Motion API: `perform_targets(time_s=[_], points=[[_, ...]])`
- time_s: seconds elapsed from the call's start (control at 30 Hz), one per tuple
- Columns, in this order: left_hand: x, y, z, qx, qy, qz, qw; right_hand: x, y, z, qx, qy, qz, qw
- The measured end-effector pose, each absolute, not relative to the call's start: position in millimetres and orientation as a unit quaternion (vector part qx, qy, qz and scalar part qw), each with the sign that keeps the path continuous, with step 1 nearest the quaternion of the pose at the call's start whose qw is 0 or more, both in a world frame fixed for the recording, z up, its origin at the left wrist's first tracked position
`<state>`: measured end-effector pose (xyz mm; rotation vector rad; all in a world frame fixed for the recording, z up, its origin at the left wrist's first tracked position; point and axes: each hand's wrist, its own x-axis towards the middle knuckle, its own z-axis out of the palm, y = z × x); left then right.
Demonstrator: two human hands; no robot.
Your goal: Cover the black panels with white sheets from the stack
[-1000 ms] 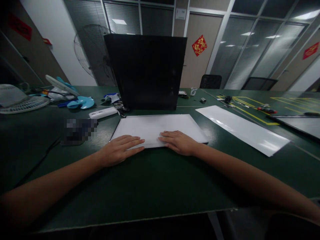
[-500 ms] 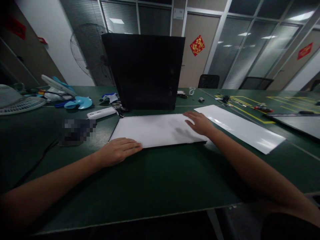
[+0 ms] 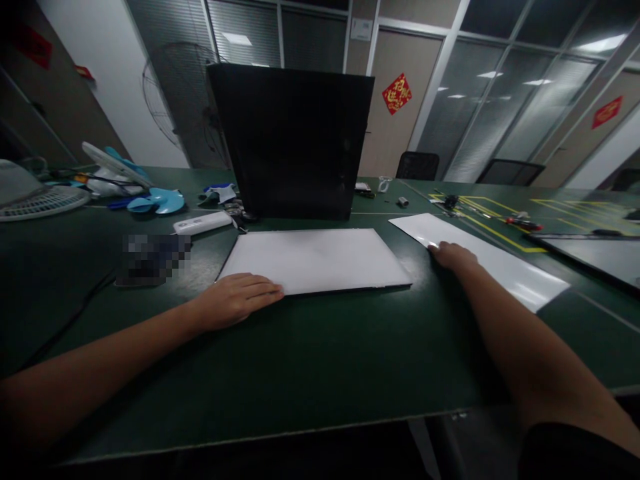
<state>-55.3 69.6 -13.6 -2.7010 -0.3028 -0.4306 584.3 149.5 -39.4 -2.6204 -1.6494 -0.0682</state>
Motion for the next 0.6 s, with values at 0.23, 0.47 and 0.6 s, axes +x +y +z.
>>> perform_targets(time_s=[0.23,0.47,0.6], points=[[-55,69,-12,-0.964,-0.104,-0.158,0.188,568,144,-35,-0.86,-0.507,-0.05,0.027],[-54,69,-11,-0.963,-0.104,-0.164,0.188,553,135,-29,-0.85,-0.508,-0.118,0.07],[-56,69,-12,-0.964,-0.108,-0.157,0.184,547,128,-17,-0.853,-0.486,-0.155,0.111]])
